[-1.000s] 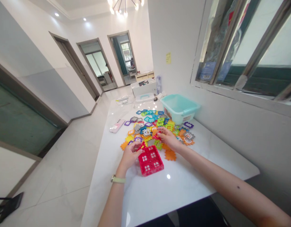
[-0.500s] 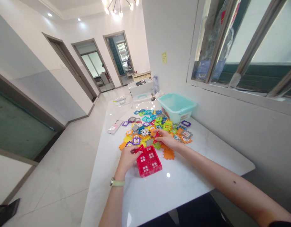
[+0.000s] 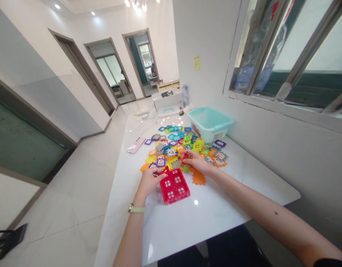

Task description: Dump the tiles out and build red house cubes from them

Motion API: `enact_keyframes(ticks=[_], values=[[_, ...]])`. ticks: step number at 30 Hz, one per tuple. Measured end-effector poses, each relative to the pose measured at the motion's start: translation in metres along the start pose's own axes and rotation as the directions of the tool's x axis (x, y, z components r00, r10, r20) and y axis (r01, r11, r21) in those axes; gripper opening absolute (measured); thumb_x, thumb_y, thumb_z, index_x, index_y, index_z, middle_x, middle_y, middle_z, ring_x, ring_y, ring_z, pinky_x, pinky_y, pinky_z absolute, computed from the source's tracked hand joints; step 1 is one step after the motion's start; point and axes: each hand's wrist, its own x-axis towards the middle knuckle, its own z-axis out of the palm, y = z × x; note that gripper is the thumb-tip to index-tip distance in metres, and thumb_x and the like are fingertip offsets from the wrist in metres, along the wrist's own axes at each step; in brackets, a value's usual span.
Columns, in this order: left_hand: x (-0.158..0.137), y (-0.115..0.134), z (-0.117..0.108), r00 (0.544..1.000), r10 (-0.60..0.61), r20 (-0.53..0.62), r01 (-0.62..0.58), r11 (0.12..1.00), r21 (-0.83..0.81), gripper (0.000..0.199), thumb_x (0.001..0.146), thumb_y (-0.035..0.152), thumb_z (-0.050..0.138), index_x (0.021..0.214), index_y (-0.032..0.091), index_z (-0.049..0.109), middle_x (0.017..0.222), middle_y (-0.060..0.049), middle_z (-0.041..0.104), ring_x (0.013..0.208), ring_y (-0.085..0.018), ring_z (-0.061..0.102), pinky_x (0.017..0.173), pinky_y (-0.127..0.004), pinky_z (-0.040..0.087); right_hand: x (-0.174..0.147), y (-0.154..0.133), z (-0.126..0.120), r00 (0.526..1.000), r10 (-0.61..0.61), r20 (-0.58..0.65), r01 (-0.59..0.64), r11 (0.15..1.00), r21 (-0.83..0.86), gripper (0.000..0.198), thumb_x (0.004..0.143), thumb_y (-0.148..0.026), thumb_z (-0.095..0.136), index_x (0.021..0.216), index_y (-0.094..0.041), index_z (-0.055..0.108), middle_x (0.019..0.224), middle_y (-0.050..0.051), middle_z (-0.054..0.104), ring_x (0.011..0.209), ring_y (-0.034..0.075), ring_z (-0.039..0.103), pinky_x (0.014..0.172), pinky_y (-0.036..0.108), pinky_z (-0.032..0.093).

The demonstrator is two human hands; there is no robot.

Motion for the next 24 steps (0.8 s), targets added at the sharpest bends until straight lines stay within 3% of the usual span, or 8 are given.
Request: enact_keyframes(ticks=[7, 12, 14, 19, 24], values=[[-0.002, 0.01, -0.003, 0.998, 0.059, 0.011, -0.06, 0.993, 0.106, 0.018, 0.073, 0.035, 0.073, 0.072, 0.017, 0.071, 0.073, -0.004, 0.07, 0.067, -0.018, 0.062, 0.061, -0.027, 0.046, 0.001, 0.007, 0.002, 0.993, -0.106, 0.044, 0.112, 0.975, -0.192, 0.035, 0.074, -0.018, 0.062, 0.109, -0.02, 0.061, 0.086, 0.0, 0.066, 0.067, 0.013, 0.058, 0.061, 0.025, 0.05], [-0.005, 0.018, -0.004, 0.998, 0.064, 0.026, -0.066, 0.992, 0.109, 0.013, 0.073, 0.03, 0.071, 0.07, 0.018, 0.071, 0.072, -0.004, 0.071, 0.069, -0.02, 0.063, 0.063, -0.029, 0.045, 0.001, 0.007, -0.004, 0.989, -0.119, 0.092, 0.137, 0.966, -0.22, 0.042, 0.076, -0.021, 0.064, 0.118, -0.023, 0.063, 0.105, 0.005, 0.069, 0.078, 0.018, 0.064, 0.069, 0.031, 0.054], [-0.007, 0.018, -0.004, 0.998, 0.063, 0.019, -0.065, 0.992, 0.113, 0.012, 0.073, 0.029, 0.071, 0.07, 0.017, 0.071, 0.074, -0.004, 0.071, 0.07, -0.02, 0.063, 0.064, -0.029, 0.045, 0.0, 0.004, -0.007, 0.989, -0.089, 0.121, 0.118, 0.959, -0.259, 0.042, 0.076, -0.022, 0.064, 0.118, -0.023, 0.065, 0.102, 0.005, 0.07, 0.074, 0.017, 0.064, 0.066, 0.031, 0.054], [-0.012, 0.021, -0.004, 0.998, 0.041, 0.042, -0.046, 0.991, 0.129, 0.014, 0.073, 0.029, 0.071, 0.077, 0.016, 0.072, 0.083, -0.006, 0.072, 0.078, -0.021, 0.064, 0.069, -0.03, 0.047, -0.004, -0.005, -0.011, 0.962, 0.065, 0.265, 0.032, 0.938, -0.346, 0.035, 0.078, -0.029, 0.059, 0.11, -0.017, 0.069, 0.071, 0.001, 0.066, 0.052, 0.013, 0.054, 0.049, 0.026, 0.044], [-0.015, 0.029, -0.002, 0.997, 0.062, 0.034, -0.066, 0.993, 0.101, 0.022, 0.072, 0.028, 0.073, 0.09, 0.016, 0.071, 0.095, -0.006, 0.072, 0.086, -0.02, 0.065, 0.076, -0.03, 0.049, -0.008, -0.013, -0.005, 0.928, 0.114, 0.354, 0.029, 0.926, -0.377, 0.031, 0.078, -0.029, 0.057, 0.103, -0.015, 0.069, 0.079, 0.003, 0.068, 0.063, 0.014, 0.058, 0.056, 0.025, 0.044]])
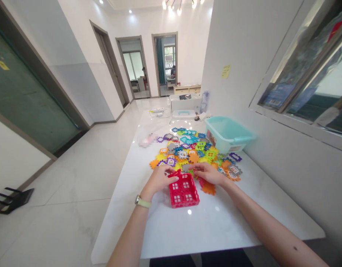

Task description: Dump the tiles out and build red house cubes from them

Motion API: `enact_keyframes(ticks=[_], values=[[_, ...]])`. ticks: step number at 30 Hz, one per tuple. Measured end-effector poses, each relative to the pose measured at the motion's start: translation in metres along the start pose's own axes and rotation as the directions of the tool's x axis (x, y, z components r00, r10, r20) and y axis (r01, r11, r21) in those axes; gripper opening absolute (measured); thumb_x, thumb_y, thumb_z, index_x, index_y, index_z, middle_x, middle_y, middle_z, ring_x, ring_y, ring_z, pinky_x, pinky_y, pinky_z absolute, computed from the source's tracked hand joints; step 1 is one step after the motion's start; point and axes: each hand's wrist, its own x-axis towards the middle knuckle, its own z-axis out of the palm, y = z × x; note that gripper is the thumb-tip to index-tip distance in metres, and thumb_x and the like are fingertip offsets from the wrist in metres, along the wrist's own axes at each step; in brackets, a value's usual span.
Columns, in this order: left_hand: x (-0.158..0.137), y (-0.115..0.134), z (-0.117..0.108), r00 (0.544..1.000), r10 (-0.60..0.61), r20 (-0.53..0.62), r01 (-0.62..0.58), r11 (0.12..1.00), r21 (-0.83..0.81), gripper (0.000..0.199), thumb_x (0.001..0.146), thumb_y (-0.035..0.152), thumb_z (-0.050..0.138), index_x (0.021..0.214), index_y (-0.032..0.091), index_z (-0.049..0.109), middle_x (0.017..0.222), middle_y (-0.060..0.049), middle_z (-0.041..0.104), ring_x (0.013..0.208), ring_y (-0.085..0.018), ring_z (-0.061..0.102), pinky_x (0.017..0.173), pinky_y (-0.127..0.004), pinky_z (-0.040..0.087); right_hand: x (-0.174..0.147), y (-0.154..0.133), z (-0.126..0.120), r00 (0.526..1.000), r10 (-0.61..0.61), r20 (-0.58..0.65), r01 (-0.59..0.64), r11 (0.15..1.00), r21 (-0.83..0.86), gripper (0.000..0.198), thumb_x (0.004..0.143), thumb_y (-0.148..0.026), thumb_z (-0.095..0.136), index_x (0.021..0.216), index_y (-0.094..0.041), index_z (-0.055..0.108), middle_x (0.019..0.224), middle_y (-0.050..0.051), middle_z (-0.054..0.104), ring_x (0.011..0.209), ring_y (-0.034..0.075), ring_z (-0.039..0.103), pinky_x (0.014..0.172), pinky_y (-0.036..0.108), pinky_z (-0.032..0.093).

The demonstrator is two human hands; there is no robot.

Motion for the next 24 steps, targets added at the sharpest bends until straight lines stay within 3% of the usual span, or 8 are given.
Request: enact_keyframes(ticks=[4, 9, 18, 24], values=[[0.0016, 0.0005, 0.0039, 0.998, 0.039, -0.044, -0.038, 0.999, 0.036, 0.009, 0.074, 0.022, 0.07, 0.08, 0.016, 0.07, 0.086, -0.004, 0.072, 0.082, -0.018, 0.065, 0.074, -0.029, 0.049, -0.0003, -0.0007, 0.0011, 1.0, 0.001, -0.005, -0.001, 0.999, -0.044, 0.029, 0.079, -0.027, 0.055, 0.102, -0.015, 0.067, 0.078, 0.002, 0.067, 0.059, 0.013, 0.054, 0.055, 0.024, 0.042], [0.0043, -0.004, 0.0069, 0.999, 0.014, -0.049, -0.011, 0.999, 0.045, 0.008, 0.076, 0.024, 0.068, 0.075, 0.016, 0.07, 0.08, -0.004, 0.072, 0.075, -0.018, 0.065, 0.07, -0.028, 0.049, 0.0014, 0.0051, 0.0019, 0.998, -0.038, -0.053, 0.034, 0.996, -0.08, 0.029, 0.079, -0.024, 0.054, 0.104, -0.018, 0.068, 0.076, 0.001, 0.067, 0.058, 0.013, 0.053, 0.054, 0.024, 0.041], [0.003, 0.0035, 0.0032, 1.0, -0.015, -0.014, 0.015, 1.0, 0.005, 0.01, 0.076, 0.024, 0.068, 0.078, 0.014, 0.07, 0.082, -0.006, 0.073, 0.074, -0.019, 0.067, 0.07, -0.029, 0.051, 0.0017, 0.0014, -0.0073, 0.961, -0.051, -0.273, 0.061, 0.998, 0.029, 0.032, 0.08, -0.026, 0.054, 0.11, -0.015, 0.063, 0.081, 0.003, 0.068, 0.072, 0.017, 0.063, 0.064, 0.027, 0.048], [0.0041, -0.0049, 0.0033, 0.996, 0.024, 0.08, -0.015, 0.993, -0.117, 0.039, 0.072, 0.016, 0.069, 0.11, 0.016, 0.064, 0.105, -0.007, 0.07, 0.093, -0.019, 0.066, 0.082, -0.03, 0.052, 0.0021, 0.0039, -0.0046, 0.96, -0.097, -0.262, 0.109, 0.993, 0.034, 0.036, 0.084, -0.032, 0.053, 0.115, -0.016, 0.059, 0.073, 0.0, 0.063, 0.065, 0.016, 0.059, 0.058, 0.026, 0.044]])
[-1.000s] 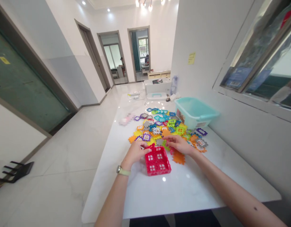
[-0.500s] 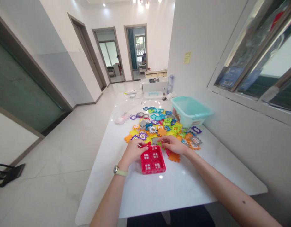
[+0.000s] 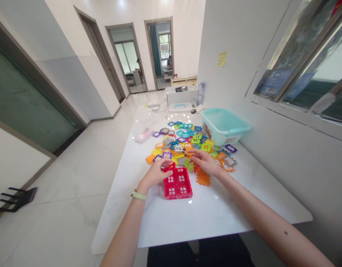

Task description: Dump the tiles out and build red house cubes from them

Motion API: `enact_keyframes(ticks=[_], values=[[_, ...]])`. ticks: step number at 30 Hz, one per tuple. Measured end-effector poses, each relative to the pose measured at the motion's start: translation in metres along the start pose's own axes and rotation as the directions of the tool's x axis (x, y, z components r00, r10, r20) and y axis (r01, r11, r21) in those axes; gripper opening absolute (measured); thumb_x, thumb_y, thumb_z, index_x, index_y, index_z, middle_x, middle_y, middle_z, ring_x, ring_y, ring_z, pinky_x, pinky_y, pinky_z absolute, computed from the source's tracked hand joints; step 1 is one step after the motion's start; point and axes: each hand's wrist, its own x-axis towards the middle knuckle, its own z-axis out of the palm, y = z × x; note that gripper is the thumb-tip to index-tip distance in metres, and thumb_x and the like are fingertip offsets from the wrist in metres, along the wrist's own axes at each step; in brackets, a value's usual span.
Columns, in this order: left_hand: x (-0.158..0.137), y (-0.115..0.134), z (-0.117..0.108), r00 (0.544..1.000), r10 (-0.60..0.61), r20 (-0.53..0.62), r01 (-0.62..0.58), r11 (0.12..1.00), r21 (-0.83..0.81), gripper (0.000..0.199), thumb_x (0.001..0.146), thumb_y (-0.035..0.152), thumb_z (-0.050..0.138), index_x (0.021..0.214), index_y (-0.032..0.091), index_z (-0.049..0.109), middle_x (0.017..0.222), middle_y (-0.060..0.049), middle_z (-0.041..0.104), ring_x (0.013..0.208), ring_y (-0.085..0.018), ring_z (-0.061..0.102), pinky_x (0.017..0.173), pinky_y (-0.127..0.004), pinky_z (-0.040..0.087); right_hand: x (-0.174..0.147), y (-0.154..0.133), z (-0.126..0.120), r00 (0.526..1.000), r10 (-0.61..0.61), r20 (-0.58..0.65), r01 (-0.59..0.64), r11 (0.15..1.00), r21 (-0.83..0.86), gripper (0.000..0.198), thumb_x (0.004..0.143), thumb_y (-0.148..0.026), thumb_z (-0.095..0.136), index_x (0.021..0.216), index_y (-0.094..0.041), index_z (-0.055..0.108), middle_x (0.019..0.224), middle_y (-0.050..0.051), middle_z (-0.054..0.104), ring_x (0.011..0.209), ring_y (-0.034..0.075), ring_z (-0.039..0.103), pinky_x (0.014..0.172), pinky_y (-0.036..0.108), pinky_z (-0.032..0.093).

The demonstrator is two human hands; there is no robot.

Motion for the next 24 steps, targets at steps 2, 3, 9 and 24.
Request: enact_keyframes(ticks=[2, 3, 9, 24], values=[[0.0, -0.002, 0.001, 1.0, 0.011, 0.021, -0.011, 1.0, -0.014, 0.04, 0.072, 0.013, 0.067, 0.112, 0.015, 0.062, 0.109, -0.007, 0.069, 0.098, -0.02, 0.065, 0.087, -0.031, 0.051, -0.001, -0.001, 0.001, 1.0, -0.028, 0.013, 0.028, 1.0, -0.005, 0.036, 0.086, -0.034, 0.051, 0.116, -0.016, 0.059, 0.071, 0.0, 0.061, 0.063, 0.015, 0.057, 0.057, 0.025, 0.043], [0.0, -0.002, 0.002, 1.0, 0.013, 0.028, -0.012, 1.0, -0.007, 0.039, 0.073, 0.013, 0.066, 0.111, 0.015, 0.063, 0.11, -0.008, 0.069, 0.099, -0.02, 0.065, 0.089, -0.031, 0.051, -0.001, -0.001, 0.002, 0.999, -0.04, 0.011, 0.04, 0.999, -0.013, 0.036, 0.087, -0.035, 0.05, 0.116, -0.016, 0.06, 0.072, 0.0, 0.061, 0.063, 0.015, 0.057, 0.057, 0.025, 0.042], [0.0, -0.001, 0.011, 1.0, 0.006, 0.012, -0.007, 0.999, 0.051, 0.035, 0.074, 0.014, 0.066, 0.109, 0.013, 0.064, 0.108, -0.008, 0.07, 0.099, -0.023, 0.065, 0.092, -0.035, 0.049, -0.001, 0.002, 0.003, 0.998, -0.052, -0.035, 0.05, 0.997, -0.058, 0.034, 0.088, -0.036, 0.049, 0.112, -0.017, 0.063, 0.077, 0.001, 0.064, 0.063, 0.015, 0.057, 0.059, 0.026, 0.045], [0.004, -0.012, 0.003, 0.99, -0.019, -0.136, 0.014, 0.999, -0.043, 0.047, 0.078, 0.003, 0.051, 0.121, 0.018, 0.059, 0.119, -0.007, 0.069, 0.109, -0.021, 0.064, 0.099, -0.037, 0.048, 0.001, 0.003, 0.004, 0.995, 0.0, -0.103, 0.002, 1.0, 0.02, 0.03, 0.086, -0.041, 0.054, 0.104, -0.019, 0.064, 0.097, 0.006, 0.068, 0.074, 0.016, 0.062, 0.062, 0.027, 0.049]])
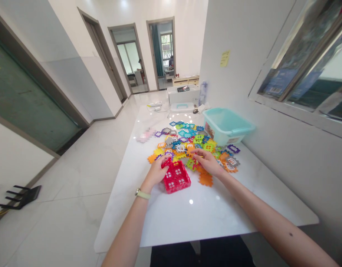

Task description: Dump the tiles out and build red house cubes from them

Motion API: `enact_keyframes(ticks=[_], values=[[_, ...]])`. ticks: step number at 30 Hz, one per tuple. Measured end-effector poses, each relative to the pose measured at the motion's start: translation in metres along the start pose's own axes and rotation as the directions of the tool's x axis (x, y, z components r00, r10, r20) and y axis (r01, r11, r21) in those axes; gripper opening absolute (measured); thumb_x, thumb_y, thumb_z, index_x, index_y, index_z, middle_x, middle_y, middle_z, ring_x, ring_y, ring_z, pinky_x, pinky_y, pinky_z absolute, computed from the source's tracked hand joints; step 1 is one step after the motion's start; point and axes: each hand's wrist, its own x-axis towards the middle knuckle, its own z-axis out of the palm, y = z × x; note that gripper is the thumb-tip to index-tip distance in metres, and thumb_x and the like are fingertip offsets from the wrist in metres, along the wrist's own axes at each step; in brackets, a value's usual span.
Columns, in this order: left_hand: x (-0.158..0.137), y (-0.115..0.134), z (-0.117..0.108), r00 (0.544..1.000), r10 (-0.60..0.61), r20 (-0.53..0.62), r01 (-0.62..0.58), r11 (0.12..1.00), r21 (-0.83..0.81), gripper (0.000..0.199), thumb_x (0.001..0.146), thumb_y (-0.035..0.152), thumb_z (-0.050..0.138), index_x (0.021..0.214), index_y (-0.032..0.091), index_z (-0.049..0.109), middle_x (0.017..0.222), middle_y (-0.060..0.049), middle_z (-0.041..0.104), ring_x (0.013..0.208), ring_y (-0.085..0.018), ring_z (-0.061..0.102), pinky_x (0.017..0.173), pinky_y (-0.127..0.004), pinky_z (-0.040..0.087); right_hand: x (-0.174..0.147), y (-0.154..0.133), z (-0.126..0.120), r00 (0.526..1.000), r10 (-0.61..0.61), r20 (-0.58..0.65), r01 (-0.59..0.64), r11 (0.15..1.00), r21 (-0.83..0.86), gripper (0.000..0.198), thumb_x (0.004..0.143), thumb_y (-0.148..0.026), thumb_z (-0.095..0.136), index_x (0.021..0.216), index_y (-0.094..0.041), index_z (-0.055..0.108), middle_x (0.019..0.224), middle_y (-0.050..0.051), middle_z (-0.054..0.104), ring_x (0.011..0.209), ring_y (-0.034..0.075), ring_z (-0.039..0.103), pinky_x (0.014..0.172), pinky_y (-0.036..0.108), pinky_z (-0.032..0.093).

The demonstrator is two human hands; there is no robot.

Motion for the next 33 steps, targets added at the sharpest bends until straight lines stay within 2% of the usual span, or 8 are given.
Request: enact_keyframes(ticks=[7, 13, 16, 18, 22, 26, 30, 33], values=[[0.0, 0.002, -0.004, 0.998, 0.021, -0.051, -0.013, 0.989, 0.149, 0.049, 0.077, 0.003, 0.052, 0.122, 0.019, 0.06, 0.123, -0.008, 0.067, 0.114, -0.023, 0.062, 0.102, -0.039, 0.046, 0.003, 0.005, -0.001, 0.999, 0.044, 0.009, -0.045, 0.998, 0.045, 0.024, 0.079, -0.037, 0.057, 0.092, -0.018, 0.061, 0.075, 0.002, 0.065, 0.065, 0.016, 0.06, 0.059, 0.027, 0.046], [0.0, 0.002, -0.005, 0.997, 0.014, -0.072, 0.001, 0.977, 0.215, 0.033, 0.078, 0.015, 0.061, 0.11, 0.015, 0.064, 0.108, -0.01, 0.071, 0.099, -0.024, 0.067, 0.093, -0.037, 0.05, -0.005, -0.004, -0.002, 0.952, 0.023, 0.306, 0.011, 0.994, -0.107, 0.027, 0.083, -0.033, 0.056, 0.103, -0.018, 0.065, 0.081, 0.003, 0.07, 0.058, 0.014, 0.059, 0.055, 0.025, 0.045], [0.001, 0.0, -0.006, 0.998, 0.02, -0.063, -0.006, 0.978, 0.21, 0.028, 0.078, 0.018, 0.061, 0.105, 0.016, 0.066, 0.104, -0.008, 0.072, 0.095, -0.024, 0.067, 0.09, -0.036, 0.051, -0.003, -0.007, -0.011, 0.985, -0.087, 0.146, 0.126, 0.95, -0.285, 0.024, 0.086, -0.033, 0.053, 0.097, -0.019, 0.069, 0.092, 0.004, 0.072, 0.073, 0.017, 0.064, 0.065, 0.027, 0.048], [0.0, 0.001, -0.004, 0.999, 0.022, -0.042, -0.012, 0.979, 0.205, 0.025, 0.079, 0.018, 0.062, 0.103, 0.017, 0.067, 0.102, -0.006, 0.073, 0.095, -0.023, 0.067, 0.089, -0.036, 0.05, 0.005, -0.002, -0.022, 0.993, -0.115, -0.025, 0.096, 0.915, -0.391, 0.026, 0.089, -0.033, 0.048, 0.093, -0.018, 0.069, 0.088, 0.004, 0.072, 0.076, 0.019, 0.065, 0.069, 0.029, 0.049], [-0.003, 0.011, 0.002, 0.999, 0.032, 0.041, -0.038, 0.989, 0.146, 0.023, 0.077, 0.017, 0.064, 0.099, 0.017, 0.069, 0.097, -0.005, 0.073, 0.091, -0.022, 0.067, 0.087, -0.034, 0.05, 0.037, 0.015, -0.048, 0.967, -0.102, -0.234, -0.041, 0.841, -0.539, 0.033, 0.09, -0.028, 0.04, 0.101, -0.015, 0.068, 0.084, 0.007, 0.072, 0.075, 0.023, 0.066, 0.073, 0.034, 0.05], [-0.005, 0.017, 0.009, 0.991, 0.027, 0.134, -0.034, 0.998, 0.046, 0.02, 0.073, 0.014, 0.067, 0.093, 0.015, 0.071, 0.092, -0.005, 0.073, 0.085, -0.02, 0.067, 0.082, -0.031, 0.051, 0.086, 0.026, -0.054, 0.988, -0.101, -0.119, 0.007, 0.79, -0.614, 0.028, 0.084, -0.019, 0.047, 0.096, -0.018, 0.072, 0.101, 0.008, 0.074, 0.095, 0.024, 0.066, 0.09, 0.034, 0.048], [-0.005, 0.012, 0.009, 0.989, 0.016, 0.146, -0.016, 1.0, -0.006, 0.022, 0.073, 0.015, 0.068, 0.095, 0.015, 0.073, 0.093, -0.005, 0.074, 0.085, -0.02, 0.067, 0.081, -0.03, 0.051, 0.136, 0.027, -0.044, 1.0, -0.01, -0.008, 0.001, 0.701, -0.713, 0.008, 0.069, -0.027, 0.071, 0.069, -0.019, 0.071, 0.084, 0.01, 0.074, 0.092, 0.029, 0.065, 0.086, 0.036, 0.048], [-0.004, 0.009, 0.007, 0.992, 0.018, 0.123, -0.017, 1.0, -0.011, 0.022, 0.073, 0.015, 0.068, 0.095, 0.015, 0.072, 0.094, -0.005, 0.075, 0.085, -0.02, 0.067, 0.081, -0.03, 0.051, 0.162, 0.028, -0.038, 0.997, 0.077, 0.008, -0.041, 0.623, -0.781, 0.027, 0.051, -0.037, 0.084, 0.057, -0.019, 0.066, 0.077, 0.012, 0.072, 0.092, 0.034, 0.063, 0.083, 0.04, 0.048]])
